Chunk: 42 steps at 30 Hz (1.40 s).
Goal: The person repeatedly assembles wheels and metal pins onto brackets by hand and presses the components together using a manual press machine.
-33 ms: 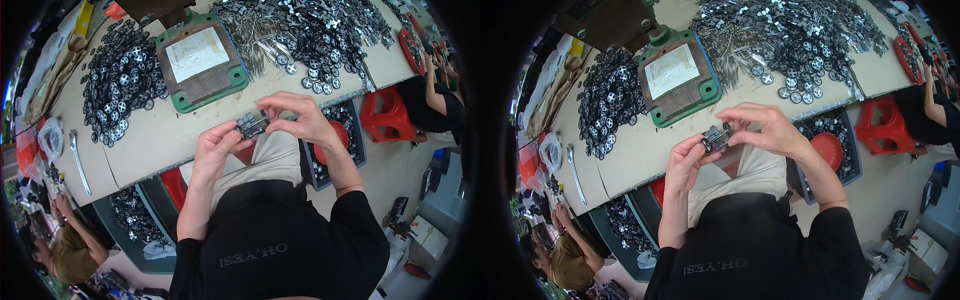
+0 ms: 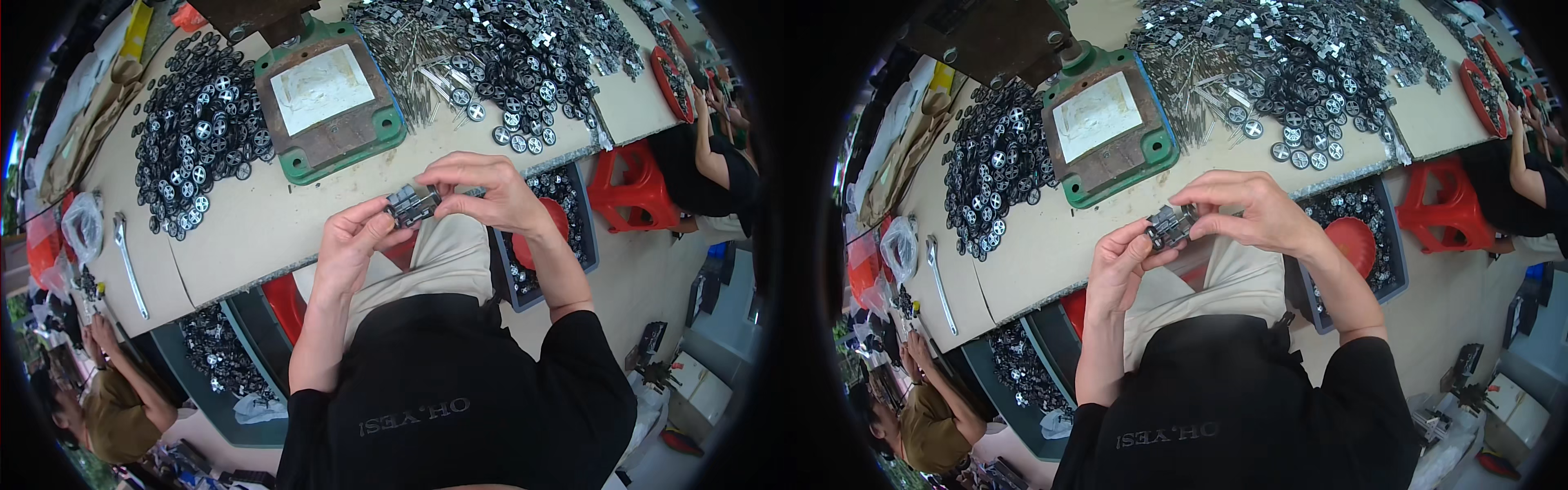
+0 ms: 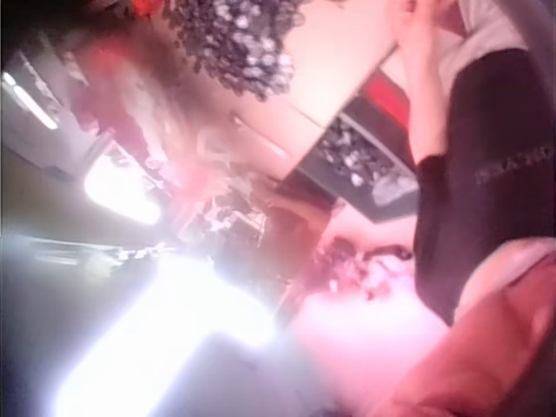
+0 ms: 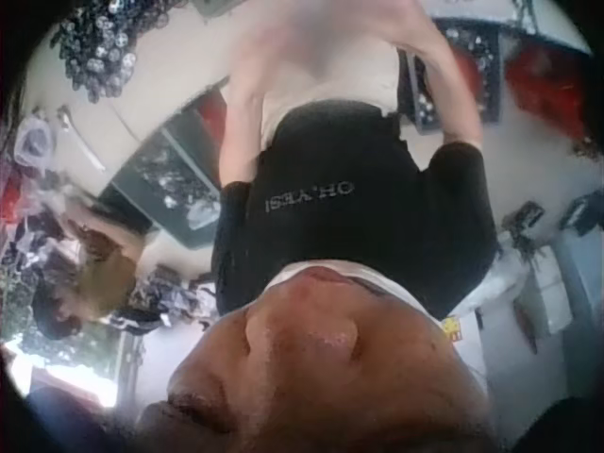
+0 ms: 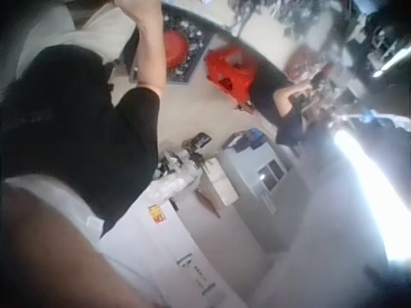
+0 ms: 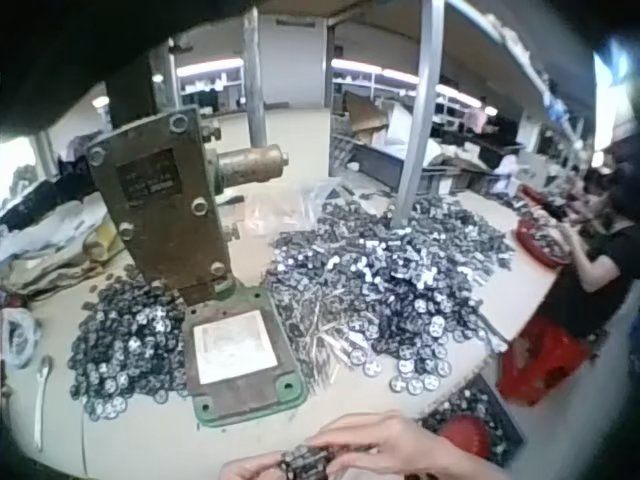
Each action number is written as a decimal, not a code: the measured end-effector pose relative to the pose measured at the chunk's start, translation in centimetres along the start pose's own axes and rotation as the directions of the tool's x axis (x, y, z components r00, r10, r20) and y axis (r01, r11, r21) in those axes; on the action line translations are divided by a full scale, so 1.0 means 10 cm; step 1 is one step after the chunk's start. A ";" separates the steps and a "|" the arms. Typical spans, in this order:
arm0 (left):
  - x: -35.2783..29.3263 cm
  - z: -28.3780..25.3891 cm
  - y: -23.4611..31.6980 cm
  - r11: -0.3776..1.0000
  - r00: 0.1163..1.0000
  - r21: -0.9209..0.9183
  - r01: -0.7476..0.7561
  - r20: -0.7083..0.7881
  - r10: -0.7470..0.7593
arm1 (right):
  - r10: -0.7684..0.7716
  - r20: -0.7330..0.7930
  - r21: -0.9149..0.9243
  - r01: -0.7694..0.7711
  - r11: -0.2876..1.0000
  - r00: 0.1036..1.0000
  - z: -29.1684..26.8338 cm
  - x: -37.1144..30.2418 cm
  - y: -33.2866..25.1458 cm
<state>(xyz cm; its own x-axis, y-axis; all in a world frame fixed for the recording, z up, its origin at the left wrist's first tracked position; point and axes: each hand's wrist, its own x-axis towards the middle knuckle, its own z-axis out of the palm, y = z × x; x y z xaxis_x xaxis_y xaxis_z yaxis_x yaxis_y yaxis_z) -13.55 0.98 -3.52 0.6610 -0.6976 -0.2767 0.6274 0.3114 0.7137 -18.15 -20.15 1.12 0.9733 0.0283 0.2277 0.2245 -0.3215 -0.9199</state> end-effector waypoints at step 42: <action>1.14 -0.27 0.98 0.132 0.566 0.937 -0.323 0.079 0.821 | -0.124 -0.061 -0.413 0.088 0.907 0.990 -0.47 0.57 -0.30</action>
<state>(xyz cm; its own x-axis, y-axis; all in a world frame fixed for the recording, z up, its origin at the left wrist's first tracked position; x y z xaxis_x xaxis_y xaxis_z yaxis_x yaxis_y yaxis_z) 1.22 -2.12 -1.44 0.8563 -0.1905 0.4801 -0.5164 -0.3380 0.7868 -13.46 -23.46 6.73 0.9333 0.0105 0.3590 0.2701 -0.6794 -0.6822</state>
